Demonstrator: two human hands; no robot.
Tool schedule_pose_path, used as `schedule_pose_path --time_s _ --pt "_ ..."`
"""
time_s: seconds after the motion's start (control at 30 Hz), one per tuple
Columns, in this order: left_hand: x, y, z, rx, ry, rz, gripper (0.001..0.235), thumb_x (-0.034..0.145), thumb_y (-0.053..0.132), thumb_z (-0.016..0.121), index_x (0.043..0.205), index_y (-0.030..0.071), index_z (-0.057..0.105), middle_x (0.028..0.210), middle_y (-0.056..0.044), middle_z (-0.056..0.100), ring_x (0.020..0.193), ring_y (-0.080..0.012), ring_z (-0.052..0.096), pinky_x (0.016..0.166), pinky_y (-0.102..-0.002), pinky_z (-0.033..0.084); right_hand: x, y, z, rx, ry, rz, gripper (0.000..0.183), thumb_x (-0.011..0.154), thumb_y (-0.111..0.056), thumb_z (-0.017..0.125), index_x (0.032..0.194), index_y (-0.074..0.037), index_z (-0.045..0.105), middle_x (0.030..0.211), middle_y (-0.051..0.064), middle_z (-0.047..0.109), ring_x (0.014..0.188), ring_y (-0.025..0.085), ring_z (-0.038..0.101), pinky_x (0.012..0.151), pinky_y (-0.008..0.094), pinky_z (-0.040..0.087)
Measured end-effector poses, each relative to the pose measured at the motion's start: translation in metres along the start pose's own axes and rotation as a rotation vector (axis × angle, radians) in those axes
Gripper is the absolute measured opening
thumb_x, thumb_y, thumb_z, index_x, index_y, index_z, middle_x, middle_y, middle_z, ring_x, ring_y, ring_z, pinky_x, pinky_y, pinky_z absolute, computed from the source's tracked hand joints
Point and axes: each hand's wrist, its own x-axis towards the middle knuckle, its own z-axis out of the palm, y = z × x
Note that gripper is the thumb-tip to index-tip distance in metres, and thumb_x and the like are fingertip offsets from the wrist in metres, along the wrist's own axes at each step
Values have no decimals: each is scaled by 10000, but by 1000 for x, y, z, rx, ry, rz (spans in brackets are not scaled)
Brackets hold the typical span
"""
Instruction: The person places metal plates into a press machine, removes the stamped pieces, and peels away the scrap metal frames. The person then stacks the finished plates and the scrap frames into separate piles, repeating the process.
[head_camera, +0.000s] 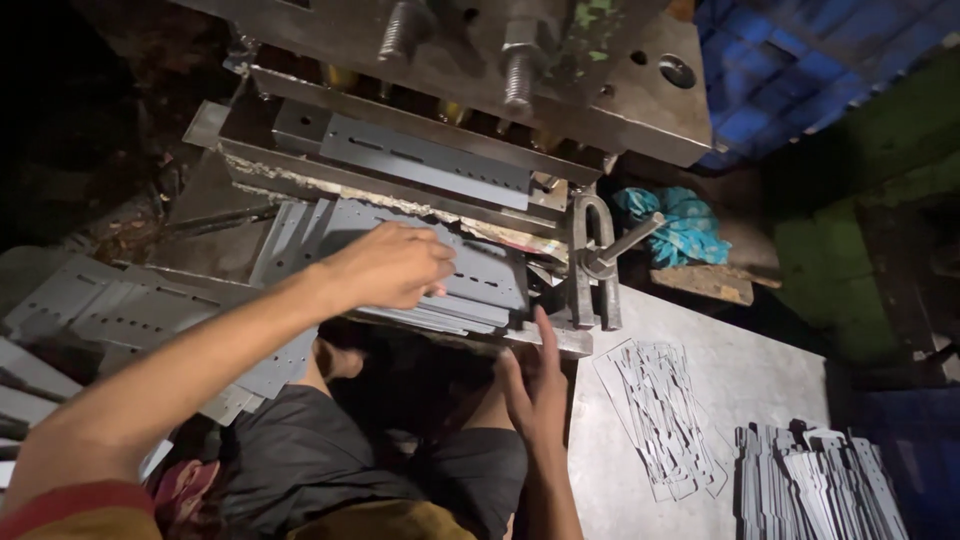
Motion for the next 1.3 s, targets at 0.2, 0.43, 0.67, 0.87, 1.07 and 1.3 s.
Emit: schedule_pose_path --time_s 0.2,0.43,0.67,0.87,1.07,1.3 --pt "-12 5 11 175 291 67 337 733 210 713 1023 38 720 1043 -80 731 996 -255 675 824 -421 546 17 1 1 -330 40 -117 594 927 -178 706 1480 -181 491 673 68 683 529 169 639 541 336 516" --pt "3 -6 5 514 570 -11 262 858 152 668 1094 40 686 1026 -60 720 950 -221 691 804 -357 575 13 9 -3 -465 15 -128 555 901 -165 735 1429 -205 571 661 95 682 522 232 632 554 357 508" --pt "-31 25 -8 441 463 16 301 881 135 625 1175 71 652 1104 -75 731 990 -242 732 871 -387 606 16 6 -14 -258 45 -237 539 933 -150 721 1452 -129 574 684 69 680 579 150 589 576 313 525" --pt "-158 86 -18 -589 822 -1043 279 908 144 705 1138 25 810 850 -154 750 557 -265 664 489 -441 494 95 -77 25 512 -253 131 457 936 -207 626 1365 -62 569 726 51 686 457 67 514 352 212 360" --pt "-159 69 30 -1487 1370 -843 287 962 97 668 1077 -167 663 1091 -204 730 742 -273 727 701 -482 667 132 -53 62 929 -175 401 305 1039 -252 599 849 -14 594 699 92 676 438 70 438 360 204 276" --pt "-37 -32 42 -1668 1079 -354 283 961 196 649 1183 30 592 1143 -190 710 1003 -364 766 907 -515 655 -3 -28 8 631 -71 9 330 1018 -187 577 777 36 619 551 73 554 375 111 412 390 240 305"
